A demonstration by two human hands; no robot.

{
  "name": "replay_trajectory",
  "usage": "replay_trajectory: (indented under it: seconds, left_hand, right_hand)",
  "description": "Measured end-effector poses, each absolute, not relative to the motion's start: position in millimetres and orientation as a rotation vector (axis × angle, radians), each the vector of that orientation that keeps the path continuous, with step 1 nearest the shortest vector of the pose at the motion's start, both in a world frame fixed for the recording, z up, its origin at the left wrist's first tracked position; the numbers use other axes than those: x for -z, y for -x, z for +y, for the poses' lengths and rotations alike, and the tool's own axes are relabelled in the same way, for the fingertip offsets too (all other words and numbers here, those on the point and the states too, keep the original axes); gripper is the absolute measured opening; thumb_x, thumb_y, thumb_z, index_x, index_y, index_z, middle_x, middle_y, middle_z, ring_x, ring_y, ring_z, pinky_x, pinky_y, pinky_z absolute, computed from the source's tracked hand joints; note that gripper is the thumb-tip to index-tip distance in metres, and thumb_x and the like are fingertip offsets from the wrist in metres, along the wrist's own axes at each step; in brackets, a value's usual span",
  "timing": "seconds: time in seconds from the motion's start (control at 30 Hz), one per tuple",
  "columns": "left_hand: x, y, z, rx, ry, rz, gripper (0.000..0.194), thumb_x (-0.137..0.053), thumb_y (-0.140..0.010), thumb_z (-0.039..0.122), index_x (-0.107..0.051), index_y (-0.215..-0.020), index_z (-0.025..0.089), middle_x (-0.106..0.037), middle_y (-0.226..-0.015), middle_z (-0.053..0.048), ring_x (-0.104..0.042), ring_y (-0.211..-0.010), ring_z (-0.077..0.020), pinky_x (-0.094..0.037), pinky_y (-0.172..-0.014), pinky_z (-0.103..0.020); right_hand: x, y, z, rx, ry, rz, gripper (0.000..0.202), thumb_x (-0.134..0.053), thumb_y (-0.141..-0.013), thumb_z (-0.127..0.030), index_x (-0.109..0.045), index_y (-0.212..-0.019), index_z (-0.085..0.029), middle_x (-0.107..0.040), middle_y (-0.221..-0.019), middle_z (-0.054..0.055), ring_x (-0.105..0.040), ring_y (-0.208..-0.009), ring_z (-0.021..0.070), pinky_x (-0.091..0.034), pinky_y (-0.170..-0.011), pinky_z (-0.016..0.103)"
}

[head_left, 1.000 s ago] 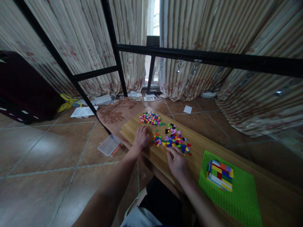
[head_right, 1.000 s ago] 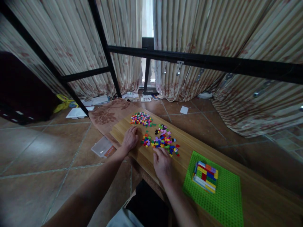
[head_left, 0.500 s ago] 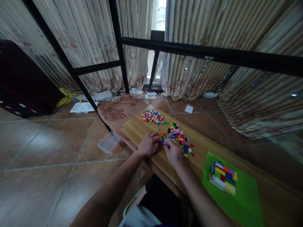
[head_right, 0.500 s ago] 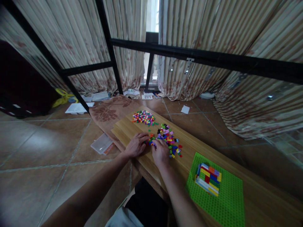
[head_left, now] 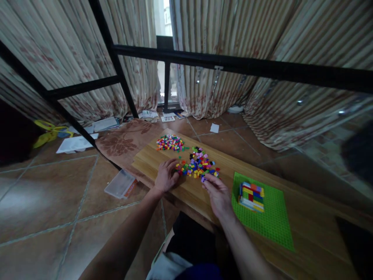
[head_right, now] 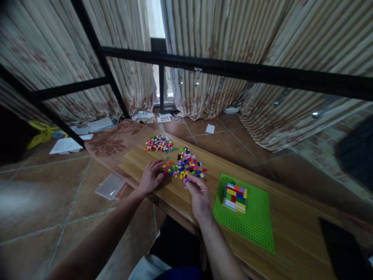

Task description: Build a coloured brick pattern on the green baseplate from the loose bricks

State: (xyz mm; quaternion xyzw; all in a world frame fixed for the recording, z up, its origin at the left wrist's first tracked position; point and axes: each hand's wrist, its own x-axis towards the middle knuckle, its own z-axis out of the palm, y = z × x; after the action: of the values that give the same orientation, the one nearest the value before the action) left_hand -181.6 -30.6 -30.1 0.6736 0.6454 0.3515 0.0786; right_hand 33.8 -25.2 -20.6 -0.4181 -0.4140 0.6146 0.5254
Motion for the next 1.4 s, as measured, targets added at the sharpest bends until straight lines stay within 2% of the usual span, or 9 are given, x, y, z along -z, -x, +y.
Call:
replay_trajectory:
  seconds: [0.17,0.3,0.37,0.47,0.6,0.77,1.0,1.1,1.4]
  left_hand:
    - [10,119,-55,-1.456,-1.544,1.824,0.027,-0.053,-0.087,0.033,-0.064,-0.108,0.019,-0.067,-0.107,-0.008,-0.060,-0.103,-0.0220,-0.046,-0.093,-0.036]
    - [-12,57,-76,-1.242,-1.015,1.339,0.039,-0.056,-0.084,0.051,-0.068,-0.089,0.014,-0.067,-0.071,-0.004,-0.062,-0.063,-0.0148,-0.050,-0.062,-0.025]
    - [-22,39,-79,-1.148,-0.808,1.154,0.039,-0.067,-0.077,0.050,-0.067,-0.089,0.013,-0.067,-0.070,-0.003,-0.062,-0.060,-0.0130,-0.050,-0.060,-0.024]
    - [-32,26,-78,-1.070,-0.601,1.003,0.040,-0.080,-0.067,0.038,-0.066,-0.095,0.014,-0.070,-0.079,-0.004,-0.064,-0.064,-0.0119,-0.053,-0.066,-0.024]
    - [-34,13,-77,-1.010,-0.490,0.935,0.041,-0.084,-0.064,0.028,-0.066,-0.098,0.013,-0.071,-0.088,-0.007,-0.066,-0.069,-0.0108,-0.053,-0.071,-0.023]
    - [-29,-8,-71,-1.053,-0.700,0.990,0.036,-0.081,-0.067,0.029,-0.068,-0.098,0.014,-0.070,-0.092,-0.006,-0.064,-0.076,-0.0113,-0.051,-0.075,-0.023]
    - [-16,-25,-1,-1.084,-1.643,1.316,0.013,-0.060,-0.083,0.021,-0.069,-0.090,0.015,-0.068,-0.089,-0.005,-0.063,-0.085,-0.0159,-0.050,-0.080,-0.027]
    - [-10,-31,28,-0.984,-1.887,1.335,0.014,-0.056,-0.083,0.015,-0.068,-0.089,0.016,-0.068,-0.091,-0.005,-0.064,-0.086,-0.0159,-0.050,-0.082,-0.027]
    - [-6,-46,46,-0.756,-2.069,1.355,0.014,-0.058,-0.083,0.018,-0.070,-0.091,0.020,-0.071,-0.094,-0.003,-0.066,-0.090,-0.0163,-0.050,-0.083,-0.026]
  right_hand:
    - [7,-54,-47,-1.400,1.015,-0.968,0.025,-0.075,-0.068,-0.030,-0.072,-0.092,-0.024,-0.071,-0.086,0.001,-0.064,-0.080,0.0159,-0.052,-0.071,0.030]
    - [-5,-76,-61,-1.171,1.030,-1.201,0.019,-0.068,-0.076,-0.026,-0.072,-0.094,-0.026,-0.069,-0.089,0.001,-0.062,-0.084,0.0155,-0.051,-0.080,0.031]
    - [-10,-87,-67,-1.063,1.025,-1.316,0.020,-0.064,-0.080,-0.023,-0.071,-0.097,-0.027,-0.067,-0.092,0.001,-0.061,-0.087,0.0152,-0.050,-0.081,0.030]
    - [-15,-103,-73,-0.968,1.040,-1.361,0.021,-0.061,-0.081,-0.019,-0.070,-0.099,-0.027,-0.066,-0.094,0.002,-0.061,-0.089,0.0153,-0.049,-0.081,0.029]
    - [-10,-120,-76,-0.960,1.066,-1.288,0.019,-0.061,-0.082,-0.020,-0.069,-0.099,-0.025,-0.067,-0.094,0.002,-0.062,-0.088,0.0151,-0.050,-0.081,0.029]
    - [-4,-143,-77,-0.960,1.052,-1.317,0.021,-0.059,-0.085,-0.027,-0.068,-0.103,-0.025,-0.069,-0.101,0.003,-0.064,-0.092,0.0162,-0.051,-0.083,0.031]
    - [8,-210,-73,-0.738,1.289,-1.135,0.024,-0.060,-0.083,-0.038,-0.070,-0.097,-0.022,-0.071,-0.099,0.007,-0.065,-0.093,0.0196,-0.052,-0.084,0.036]
    - [20,-242,-76,-0.643,1.422,-1.078,0.027,-0.060,-0.082,-0.042,-0.070,-0.095,-0.020,-0.071,-0.099,0.008,-0.066,-0.092,0.0208,-0.052,-0.086,0.038]
    - [49,-278,-104,-0.594,1.658,-1.102,0.032,-0.055,-0.082,-0.045,-0.070,-0.096,-0.020,-0.071,-0.103,0.009,-0.066,-0.096,0.0229,-0.051,-0.087,0.039]
